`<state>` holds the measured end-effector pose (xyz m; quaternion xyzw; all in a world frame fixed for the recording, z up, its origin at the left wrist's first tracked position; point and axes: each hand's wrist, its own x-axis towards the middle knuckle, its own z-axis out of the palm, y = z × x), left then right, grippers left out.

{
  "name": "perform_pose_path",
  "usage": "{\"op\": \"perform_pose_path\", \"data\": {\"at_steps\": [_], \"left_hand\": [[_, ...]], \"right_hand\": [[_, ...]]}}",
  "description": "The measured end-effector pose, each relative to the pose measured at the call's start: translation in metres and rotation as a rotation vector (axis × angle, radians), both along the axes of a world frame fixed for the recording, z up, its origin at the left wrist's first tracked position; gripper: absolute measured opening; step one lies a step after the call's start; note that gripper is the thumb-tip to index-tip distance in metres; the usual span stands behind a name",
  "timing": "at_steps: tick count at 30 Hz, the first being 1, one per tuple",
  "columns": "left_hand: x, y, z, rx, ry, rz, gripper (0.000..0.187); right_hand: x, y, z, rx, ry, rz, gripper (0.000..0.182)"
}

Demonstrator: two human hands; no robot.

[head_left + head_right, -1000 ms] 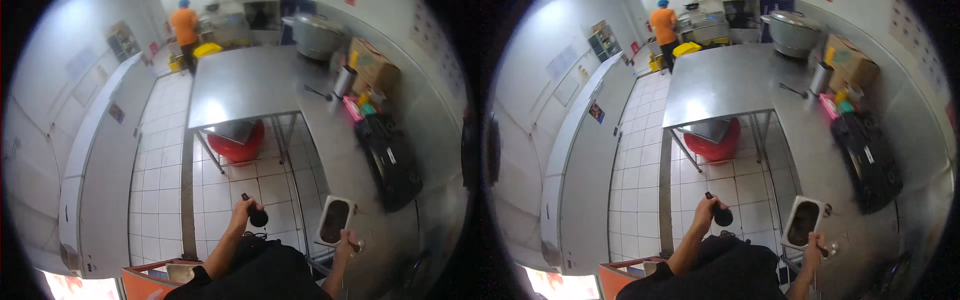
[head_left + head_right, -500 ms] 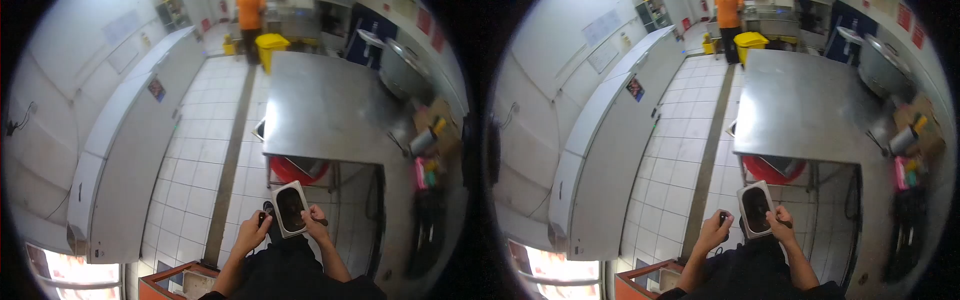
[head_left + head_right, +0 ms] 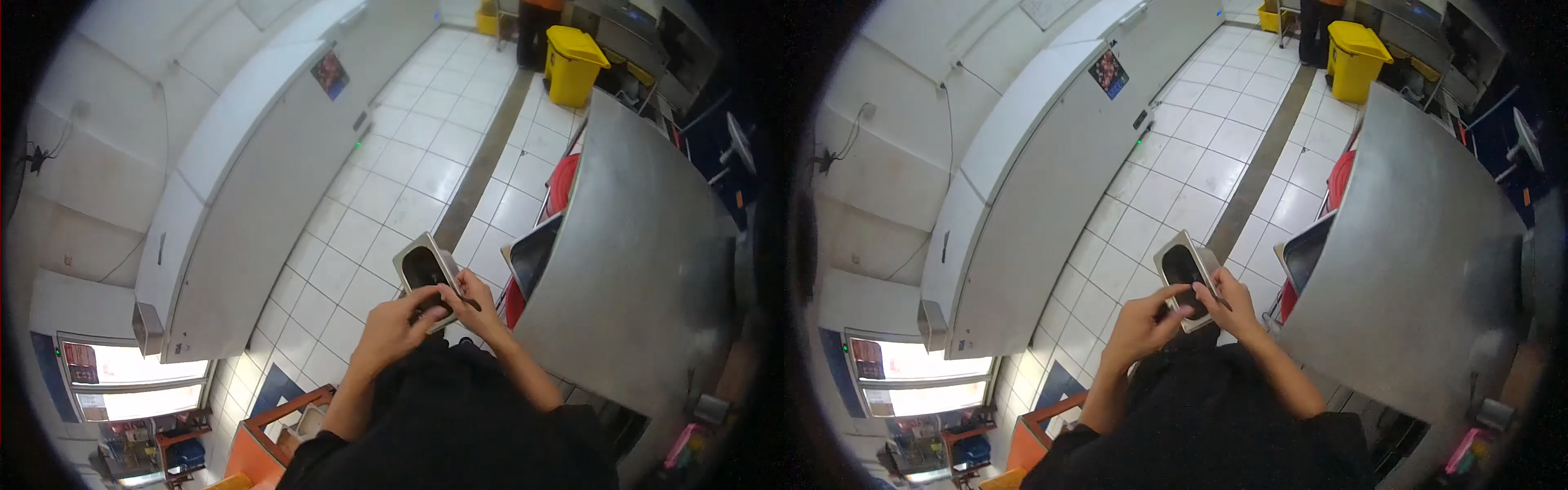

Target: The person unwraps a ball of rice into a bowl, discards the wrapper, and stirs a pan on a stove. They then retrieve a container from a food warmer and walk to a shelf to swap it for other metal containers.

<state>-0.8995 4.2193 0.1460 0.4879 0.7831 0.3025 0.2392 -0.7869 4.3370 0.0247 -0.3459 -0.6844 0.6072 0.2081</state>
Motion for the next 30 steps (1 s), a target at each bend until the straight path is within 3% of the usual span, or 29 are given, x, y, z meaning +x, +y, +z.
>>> {"op": "perform_pose_path", "data": {"at_steps": [5, 8, 10, 11, 14, 15, 21, 24, 30], "left_hand": [[-0.071, 0.122, -0.024, -0.083, 0.359, -0.360, 0.036], [-0.133, 0.189, -0.052, 0.016, 0.304, -0.541, 0.033], [-0.177, 0.236, -0.052, 0.057, 0.322, -0.491, 0.028], [-0.198, 0.257, -0.053, 0.065, 0.327, -0.481, 0.025], [-0.257, 0.326, -0.036, 0.192, 0.195, -0.242, 0.015], [-0.275, 0.351, -0.038, 0.194, 0.139, -0.257, 0.013], [-0.359, 0.500, -0.053, 0.306, 0.015, -0.401, 0.008], [-0.383, 0.586, -0.041, 0.326, 0.064, -0.376, 0.009], [-0.422, 0.741, -0.033, 0.457, 0.434, -0.407, 0.011]], "right_hand": [[-0.092, 0.093, -0.012, 0.071, -0.111, 0.004, 0.034], [-0.128, 0.144, -0.025, 0.087, -0.067, -0.005, 0.031], [-0.154, 0.180, -0.031, 0.155, 0.034, -0.036, 0.032], [-0.164, 0.196, -0.053, 0.071, -0.022, -0.072, 0.030], [-0.189, 0.249, -0.026, -0.422, 0.179, -0.241, 0.023], [-0.197, 0.270, -0.023, -0.448, 0.224, -0.312, 0.021], [-0.259, 0.418, -0.051, -0.332, 0.419, -0.666, 0.018], [-0.290, 0.518, -0.054, -0.311, 0.429, -0.634, 0.017], [-0.358, 0.691, -0.015, -0.270, 0.491, -0.547, 0.018]]}}
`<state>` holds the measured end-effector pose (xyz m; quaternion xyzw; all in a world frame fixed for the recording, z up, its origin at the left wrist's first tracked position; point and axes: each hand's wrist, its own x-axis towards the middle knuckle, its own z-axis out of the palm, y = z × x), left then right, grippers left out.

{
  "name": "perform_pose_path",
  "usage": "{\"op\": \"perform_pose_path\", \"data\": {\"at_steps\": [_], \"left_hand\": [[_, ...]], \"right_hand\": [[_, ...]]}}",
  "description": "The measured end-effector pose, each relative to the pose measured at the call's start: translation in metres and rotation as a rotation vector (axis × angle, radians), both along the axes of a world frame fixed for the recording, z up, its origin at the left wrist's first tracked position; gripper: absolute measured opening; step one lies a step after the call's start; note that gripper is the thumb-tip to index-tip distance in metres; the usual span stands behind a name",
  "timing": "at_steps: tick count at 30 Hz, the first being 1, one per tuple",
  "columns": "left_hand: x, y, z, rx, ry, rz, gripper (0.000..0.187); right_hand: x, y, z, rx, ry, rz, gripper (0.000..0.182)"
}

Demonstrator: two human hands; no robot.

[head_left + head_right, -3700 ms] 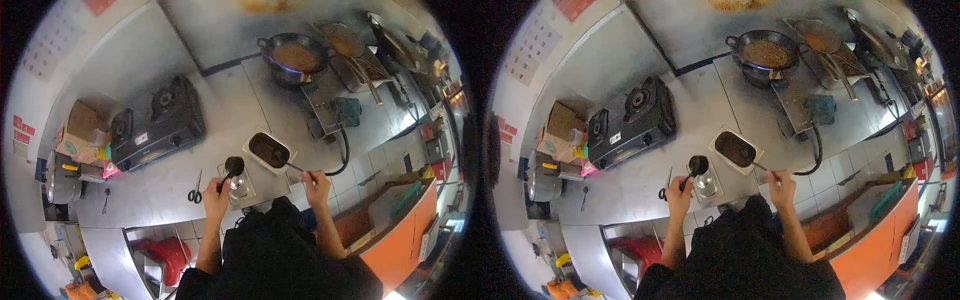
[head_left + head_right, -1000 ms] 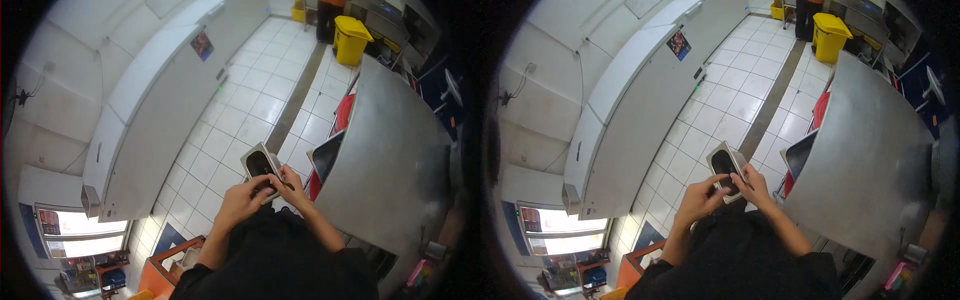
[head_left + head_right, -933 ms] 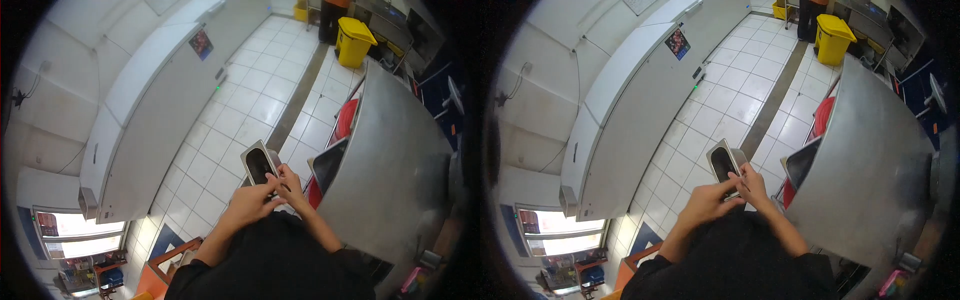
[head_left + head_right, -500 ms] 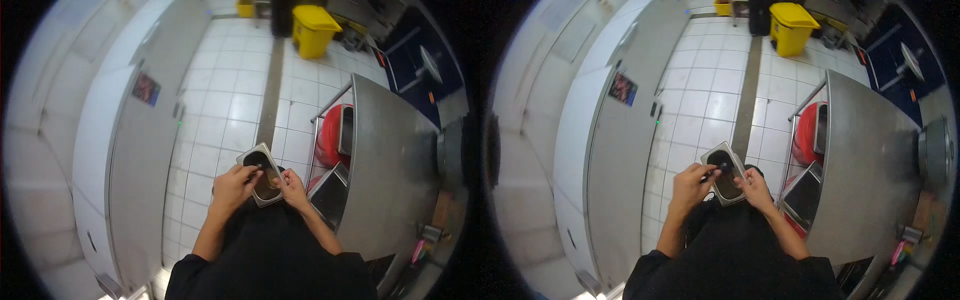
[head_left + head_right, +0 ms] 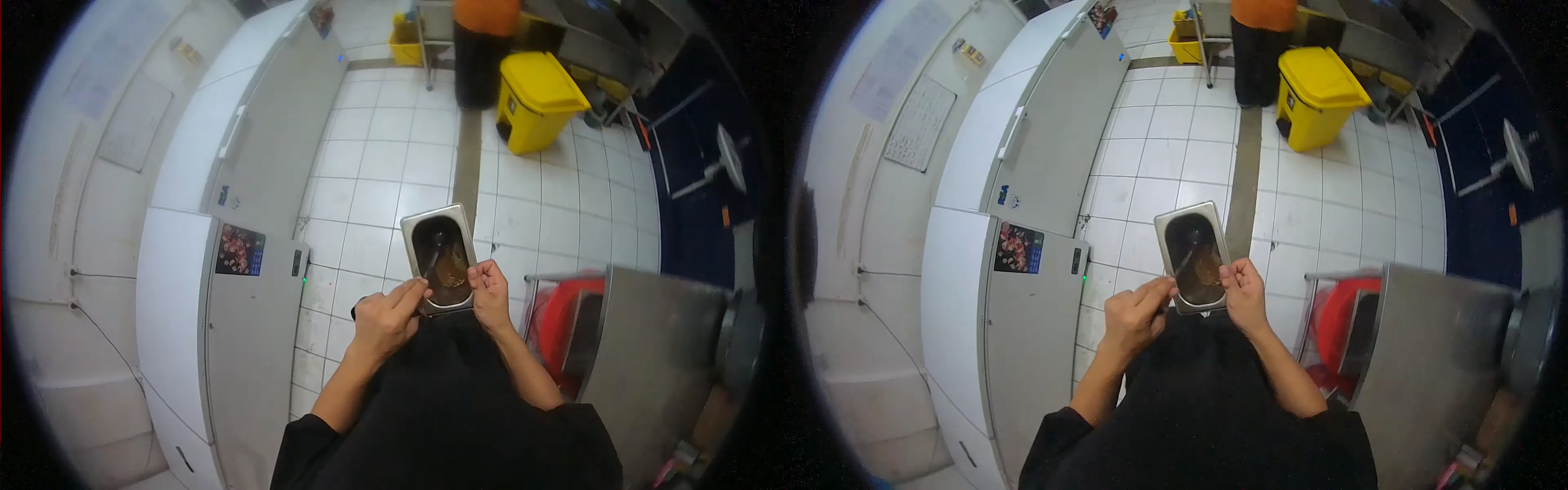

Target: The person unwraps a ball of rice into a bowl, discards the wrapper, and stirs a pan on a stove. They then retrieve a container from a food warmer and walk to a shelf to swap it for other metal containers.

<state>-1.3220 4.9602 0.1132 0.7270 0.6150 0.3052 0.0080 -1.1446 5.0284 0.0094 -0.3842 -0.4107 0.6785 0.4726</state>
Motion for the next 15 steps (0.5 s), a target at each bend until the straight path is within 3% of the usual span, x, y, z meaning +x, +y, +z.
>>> {"op": "perform_pose_path", "data": {"at_steps": [4, 8, 11, 15], "left_hand": [[-0.034, 0.077, 0.009, -0.022, 0.070, -0.067, 0.011], [-0.091, 0.175, 0.008, 0.031, -0.056, -0.093, 0.021], [-0.139, 0.265, 0.000, 0.147, 0.001, 0.013, 0.023], [-0.197, 0.371, -0.011, 0.096, -0.034, -0.136, 0.026]], "right_hand": [[-0.048, 0.112, 0.011, 0.060, -0.024, -0.007, 0.019], [-0.096, 0.222, -0.002, 0.102, -0.070, -0.017, 0.020], [-0.137, 0.294, 0.004, 0.128, -0.071, -0.045, 0.020], [-0.186, 0.371, 0.011, 0.078, -0.083, -0.115, 0.022]]}}
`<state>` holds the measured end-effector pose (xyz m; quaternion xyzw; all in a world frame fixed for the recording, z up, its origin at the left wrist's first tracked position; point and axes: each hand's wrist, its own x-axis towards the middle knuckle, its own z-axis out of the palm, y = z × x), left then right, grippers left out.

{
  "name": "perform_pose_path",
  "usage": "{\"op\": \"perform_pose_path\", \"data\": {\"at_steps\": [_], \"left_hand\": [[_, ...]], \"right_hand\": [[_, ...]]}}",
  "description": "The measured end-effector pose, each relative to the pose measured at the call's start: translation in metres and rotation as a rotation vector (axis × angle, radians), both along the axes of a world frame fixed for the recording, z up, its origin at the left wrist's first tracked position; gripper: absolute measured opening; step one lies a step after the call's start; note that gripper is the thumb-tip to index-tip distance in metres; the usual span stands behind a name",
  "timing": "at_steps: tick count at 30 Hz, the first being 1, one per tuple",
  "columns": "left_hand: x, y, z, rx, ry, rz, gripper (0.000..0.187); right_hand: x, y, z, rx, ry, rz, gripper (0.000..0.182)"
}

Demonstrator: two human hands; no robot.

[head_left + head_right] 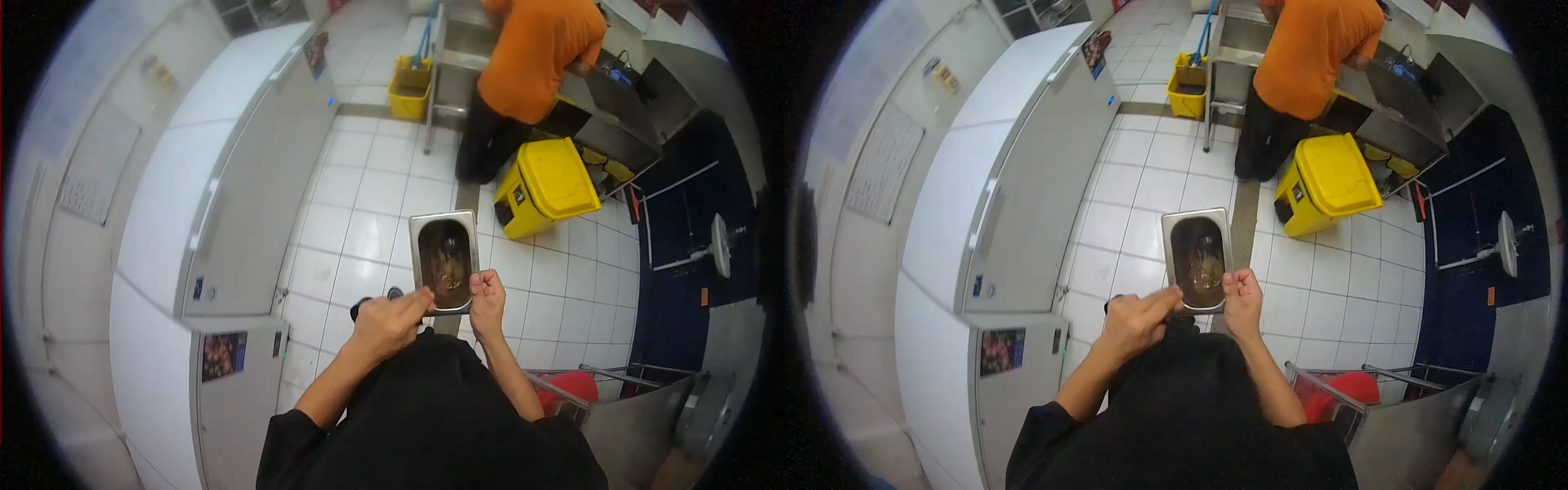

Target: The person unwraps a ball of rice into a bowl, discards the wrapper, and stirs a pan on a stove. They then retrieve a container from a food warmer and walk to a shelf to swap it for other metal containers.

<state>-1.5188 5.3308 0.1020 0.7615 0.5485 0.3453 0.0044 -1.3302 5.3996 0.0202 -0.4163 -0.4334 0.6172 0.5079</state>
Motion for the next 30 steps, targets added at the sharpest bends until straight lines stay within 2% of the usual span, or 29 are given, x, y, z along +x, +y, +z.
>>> {"op": "perform_pose_path", "data": {"at_steps": [4, 7, 10, 13, 16, 18, 21, 24, 27, 30], "left_hand": [[-0.051, 0.079, 0.017, -0.102, -0.005, -0.192, 0.027], [-0.083, 0.150, 0.032, -0.083, -0.008, -0.164, 0.029], [-0.106, 0.240, 0.019, 0.034, 0.038, -0.084, 0.030], [-0.126, 0.299, 0.015, -0.130, 0.190, -0.175, 0.010], [-0.149, 0.367, 0.010, -0.183, 0.134, -0.200, 0.011], [-0.163, 0.410, 0.016, -0.199, 0.157, -0.133, 0.011], [-0.189, 0.486, 0.027, -0.103, 0.151, 0.003, 0.012], [-0.217, 0.544, 0.026, -0.179, 0.129, 0.072, 0.013], [-0.238, 0.596, 0.013, -0.273, -0.061, 0.080, 0.014], [-0.268, 0.663, -0.009, -0.373, -0.397, 0.191, 0.026]], "right_hand": [[-0.036, 0.077, 0.000, -0.008, -0.014, -0.118, 0.019], [-0.060, 0.137, -0.002, -0.009, 0.023, -0.149, 0.020], [-0.093, 0.199, -0.004, -0.038, 0.022, -0.147, 0.020], [-0.121, 0.265, -0.012, -0.016, -0.013, -0.150, 0.019], [-0.146, 0.342, -0.031, -0.012, -0.025, -0.118, 0.018], [-0.164, 0.394, -0.030, -0.014, 0.042, -0.085, 0.018], [-0.195, 0.473, -0.019, 0.031, -0.010, -0.018, 0.018], [-0.225, 0.540, -0.012, -0.009, 0.002, 0.038, 0.017], [-0.249, 0.603, -0.022, -0.028, 0.043, 0.042, 0.016], [-0.273, 0.661, -0.025, -0.093, 0.061, -0.004, 0.017]]}}
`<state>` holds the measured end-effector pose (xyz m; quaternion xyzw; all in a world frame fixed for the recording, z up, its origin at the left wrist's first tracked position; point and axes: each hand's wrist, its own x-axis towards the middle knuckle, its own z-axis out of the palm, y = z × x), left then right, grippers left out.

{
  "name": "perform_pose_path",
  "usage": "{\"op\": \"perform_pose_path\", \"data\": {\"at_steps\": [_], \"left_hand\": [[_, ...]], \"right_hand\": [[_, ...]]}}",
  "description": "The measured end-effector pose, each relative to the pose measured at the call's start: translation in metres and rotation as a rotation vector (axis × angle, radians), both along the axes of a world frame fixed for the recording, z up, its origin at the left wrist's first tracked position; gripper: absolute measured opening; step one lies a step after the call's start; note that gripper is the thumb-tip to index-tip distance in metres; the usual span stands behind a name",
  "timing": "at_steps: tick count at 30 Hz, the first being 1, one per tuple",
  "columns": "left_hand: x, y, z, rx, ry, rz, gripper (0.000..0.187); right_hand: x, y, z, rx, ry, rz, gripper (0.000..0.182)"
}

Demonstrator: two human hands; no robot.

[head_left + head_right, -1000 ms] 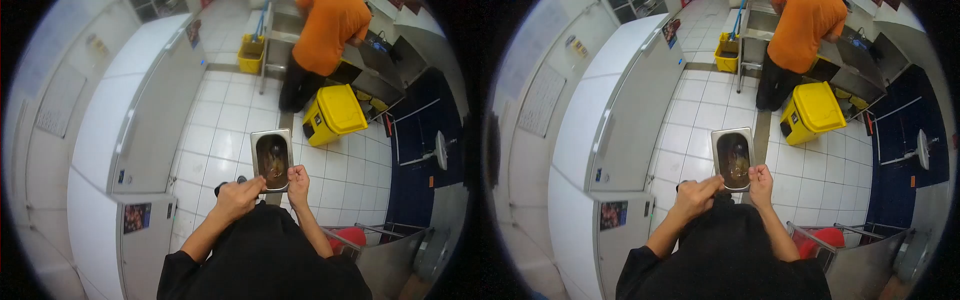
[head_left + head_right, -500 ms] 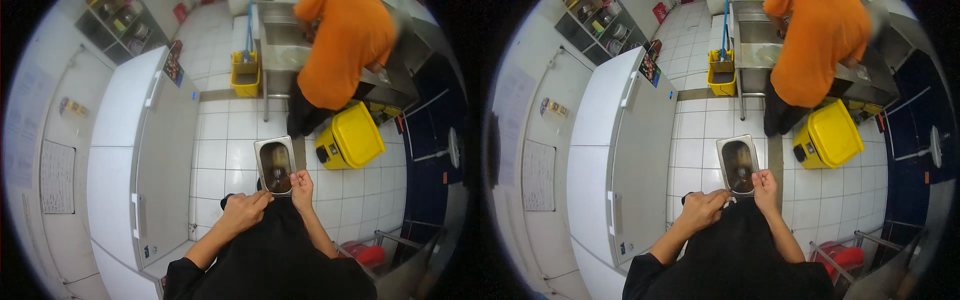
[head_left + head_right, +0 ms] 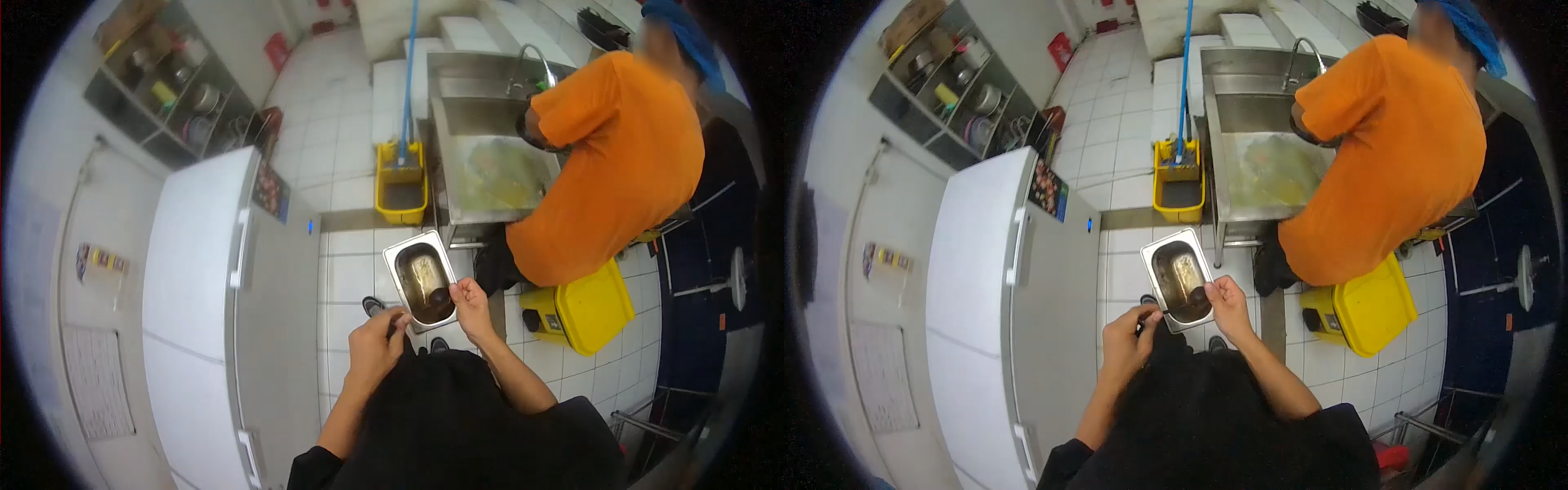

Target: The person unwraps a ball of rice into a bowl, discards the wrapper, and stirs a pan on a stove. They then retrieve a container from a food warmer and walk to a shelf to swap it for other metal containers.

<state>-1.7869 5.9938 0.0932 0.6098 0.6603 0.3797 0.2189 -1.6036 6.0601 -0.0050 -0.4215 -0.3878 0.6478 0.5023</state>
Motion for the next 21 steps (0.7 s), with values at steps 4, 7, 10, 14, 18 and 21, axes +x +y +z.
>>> {"op": "perform_pose_path", "data": {"at_steps": [4, 7, 10, 14, 18, 21], "left_hand": [[-0.052, 0.088, 0.005, -0.174, -0.156, 0.049, 0.059], [-0.088, 0.145, 0.002, -0.123, -0.238, -0.010, 0.069], [-0.122, 0.198, -0.014, -0.090, -0.377, -0.070, 0.061], [-0.165, 0.275, -0.057, -0.440, -0.133, -0.084, 0.052], [-0.238, 0.313, -0.227, -0.477, 0.192, -0.102, 0.054], [-0.303, 0.294, -0.308, -0.739, 0.365, -0.016, 0.052]], "right_hand": [[-0.028, 0.060, -0.019, -0.079, 0.020, -0.169, 0.019], [-0.032, 0.100, -0.034, -0.171, 0.142, -0.306, 0.017], [-0.040, 0.147, -0.025, -0.173, 0.293, -0.456, 0.015], [-0.033, 0.202, -0.014, -0.189, 0.312, -0.587, 0.027], [-0.017, 0.244, -0.031, -0.173, 0.408, -0.688, 0.025], [-0.003, 0.283, -0.037, -0.202, 0.402, -0.759, 0.026]]}}
